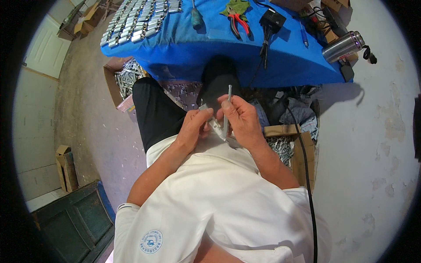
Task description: The person uses pliers to strip the ends of wires on a small electronic component. They then use a screwdriver to tighten screws on the component's casing. Finally, they connect a white cable to the device.
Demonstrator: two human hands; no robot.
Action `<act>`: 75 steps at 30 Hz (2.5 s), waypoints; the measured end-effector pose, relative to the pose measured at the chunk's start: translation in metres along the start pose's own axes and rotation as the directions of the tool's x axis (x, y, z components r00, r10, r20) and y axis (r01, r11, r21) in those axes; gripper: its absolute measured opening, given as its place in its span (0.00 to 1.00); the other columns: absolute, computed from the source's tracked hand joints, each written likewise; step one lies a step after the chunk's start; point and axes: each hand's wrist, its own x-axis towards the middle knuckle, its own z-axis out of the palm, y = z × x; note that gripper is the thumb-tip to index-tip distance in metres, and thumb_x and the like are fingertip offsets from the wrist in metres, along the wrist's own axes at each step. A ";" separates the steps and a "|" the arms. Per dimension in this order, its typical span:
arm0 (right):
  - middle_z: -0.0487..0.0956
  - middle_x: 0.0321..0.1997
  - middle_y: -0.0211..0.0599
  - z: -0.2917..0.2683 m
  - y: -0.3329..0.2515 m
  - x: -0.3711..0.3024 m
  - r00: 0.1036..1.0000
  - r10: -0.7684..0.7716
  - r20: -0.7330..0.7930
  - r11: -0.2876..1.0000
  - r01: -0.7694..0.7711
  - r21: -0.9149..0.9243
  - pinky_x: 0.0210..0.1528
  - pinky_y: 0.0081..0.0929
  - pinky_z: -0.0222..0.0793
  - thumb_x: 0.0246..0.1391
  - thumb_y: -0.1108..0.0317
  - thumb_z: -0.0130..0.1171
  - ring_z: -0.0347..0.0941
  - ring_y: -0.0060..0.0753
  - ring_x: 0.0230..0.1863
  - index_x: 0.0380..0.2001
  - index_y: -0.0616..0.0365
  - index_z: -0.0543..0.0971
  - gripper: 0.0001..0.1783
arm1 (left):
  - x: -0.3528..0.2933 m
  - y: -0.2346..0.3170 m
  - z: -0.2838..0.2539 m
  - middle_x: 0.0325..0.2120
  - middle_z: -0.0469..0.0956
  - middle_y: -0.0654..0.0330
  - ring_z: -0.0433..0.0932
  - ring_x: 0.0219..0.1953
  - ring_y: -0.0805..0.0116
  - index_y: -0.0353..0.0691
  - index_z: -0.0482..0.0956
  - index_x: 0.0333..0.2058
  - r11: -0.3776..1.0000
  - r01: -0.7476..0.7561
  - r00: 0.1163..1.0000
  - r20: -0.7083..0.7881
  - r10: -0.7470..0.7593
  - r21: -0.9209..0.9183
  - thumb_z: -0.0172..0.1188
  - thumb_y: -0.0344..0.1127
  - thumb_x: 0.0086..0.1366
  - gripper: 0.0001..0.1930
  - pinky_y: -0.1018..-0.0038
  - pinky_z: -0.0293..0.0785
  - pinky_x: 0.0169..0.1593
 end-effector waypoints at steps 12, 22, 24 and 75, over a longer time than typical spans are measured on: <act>0.80 0.40 0.43 -0.015 -0.002 -0.007 0.980 -0.117 -0.160 0.930 0.164 0.329 0.37 0.26 0.81 0.60 0.70 0.57 0.80 0.31 0.40 0.42 0.60 0.72 0.09 | -0.005 0.004 -0.008 0.19 0.66 0.67 0.59 0.19 0.78 0.46 0.71 0.28 0.954 -0.081 0.988 -0.152 0.038 -0.288 0.54 0.46 0.62 0.11 0.78 0.52 0.21; 0.82 0.37 0.42 -0.050 0.020 -0.012 0.981 0.158 0.111 0.958 -0.180 0.224 0.38 0.26 0.79 0.53 0.72 0.63 0.80 0.28 0.34 0.35 0.62 0.81 0.07 | -0.006 0.007 -0.014 0.15 0.65 0.68 0.56 0.14 0.79 0.46 0.69 0.23 0.951 -0.073 0.981 -0.192 0.014 -0.302 0.53 0.45 0.63 0.13 0.80 0.49 0.18; 0.83 0.36 0.40 -0.047 0.021 -0.012 0.995 0.094 0.044 0.995 -0.095 0.035 0.38 0.25 0.77 0.53 0.70 0.63 0.79 0.26 0.34 0.37 0.62 0.82 0.09 | -0.005 0.007 -0.015 0.15 0.66 0.68 0.55 0.13 0.79 0.45 0.68 0.23 0.945 -0.064 0.975 -0.220 -0.008 -0.321 0.53 0.44 0.63 0.13 0.80 0.48 0.18; 0.73 0.26 0.25 -0.021 -0.008 -0.010 0.956 0.267 0.118 0.963 -0.262 -0.058 0.26 0.16 0.70 0.64 0.58 0.54 0.68 0.14 0.25 0.54 0.60 0.75 0.21 | 0.006 -0.001 -0.012 0.21 0.70 0.66 0.63 0.24 0.76 0.45 0.73 0.22 0.993 0.093 0.994 0.057 -0.097 0.071 0.48 0.64 0.64 0.27 0.78 0.56 0.27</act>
